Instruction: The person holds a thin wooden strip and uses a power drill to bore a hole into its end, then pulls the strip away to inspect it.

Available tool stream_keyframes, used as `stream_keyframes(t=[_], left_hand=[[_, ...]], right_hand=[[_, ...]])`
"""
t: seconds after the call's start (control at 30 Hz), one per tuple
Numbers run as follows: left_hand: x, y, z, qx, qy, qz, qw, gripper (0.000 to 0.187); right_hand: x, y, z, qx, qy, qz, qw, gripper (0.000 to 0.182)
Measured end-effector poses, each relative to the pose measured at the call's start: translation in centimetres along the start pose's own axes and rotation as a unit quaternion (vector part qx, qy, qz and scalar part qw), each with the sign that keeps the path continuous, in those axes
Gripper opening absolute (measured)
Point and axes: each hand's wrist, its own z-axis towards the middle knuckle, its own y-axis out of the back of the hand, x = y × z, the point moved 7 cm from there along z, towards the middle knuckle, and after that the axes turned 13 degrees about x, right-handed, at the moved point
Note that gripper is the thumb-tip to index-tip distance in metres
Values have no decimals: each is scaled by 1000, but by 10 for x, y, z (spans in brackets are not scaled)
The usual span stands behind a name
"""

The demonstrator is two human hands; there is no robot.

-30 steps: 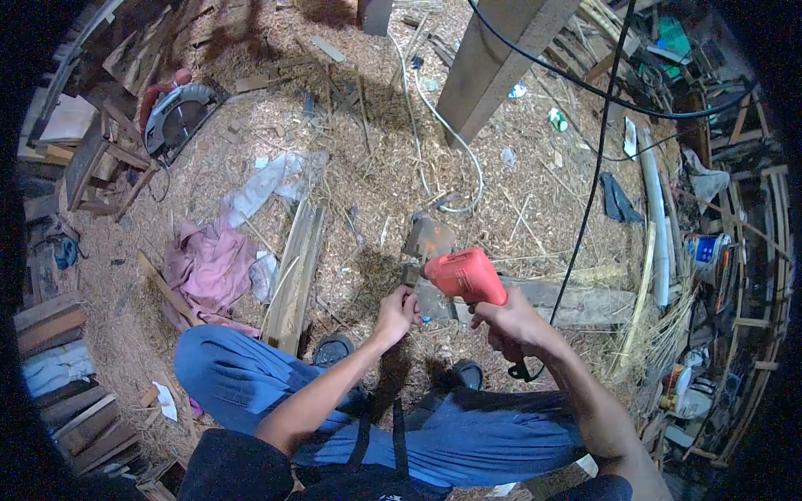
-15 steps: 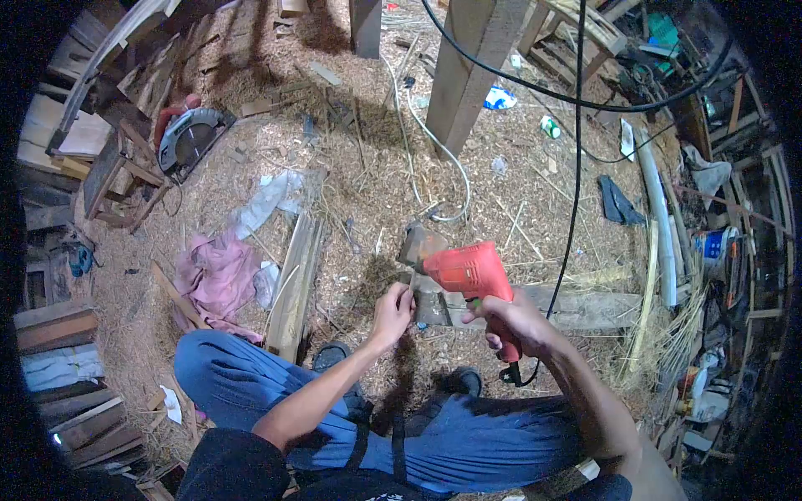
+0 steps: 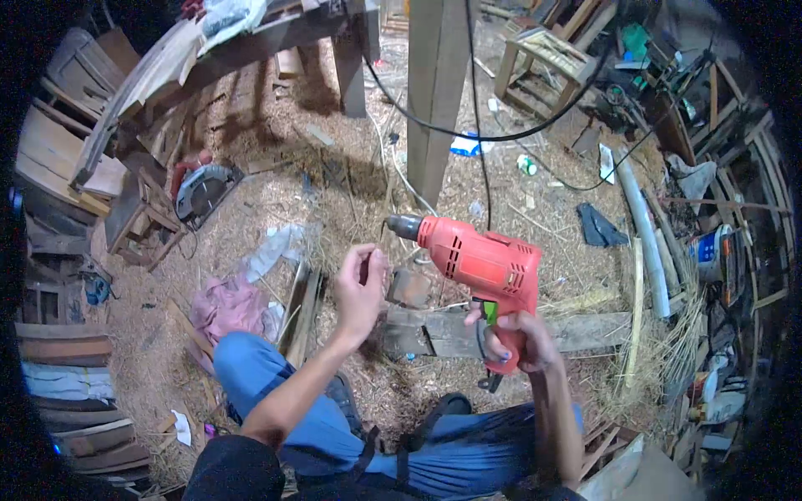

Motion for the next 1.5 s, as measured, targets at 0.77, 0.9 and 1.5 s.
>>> stream_keyframes(t=[0.77,0.9,1.5], left_hand=[[42,-12,0,11,63,-6,998,15],[45,-11,-1,9,68,17,997,15],[47,-5,3,7,67,26,997,18]], right_hand=[[-38,3,-1,-74,18,54,996,54],[-33,-9,4,-95,29,-20,995,51],[-39,-10,-2,-141,23,-67,988,58]])
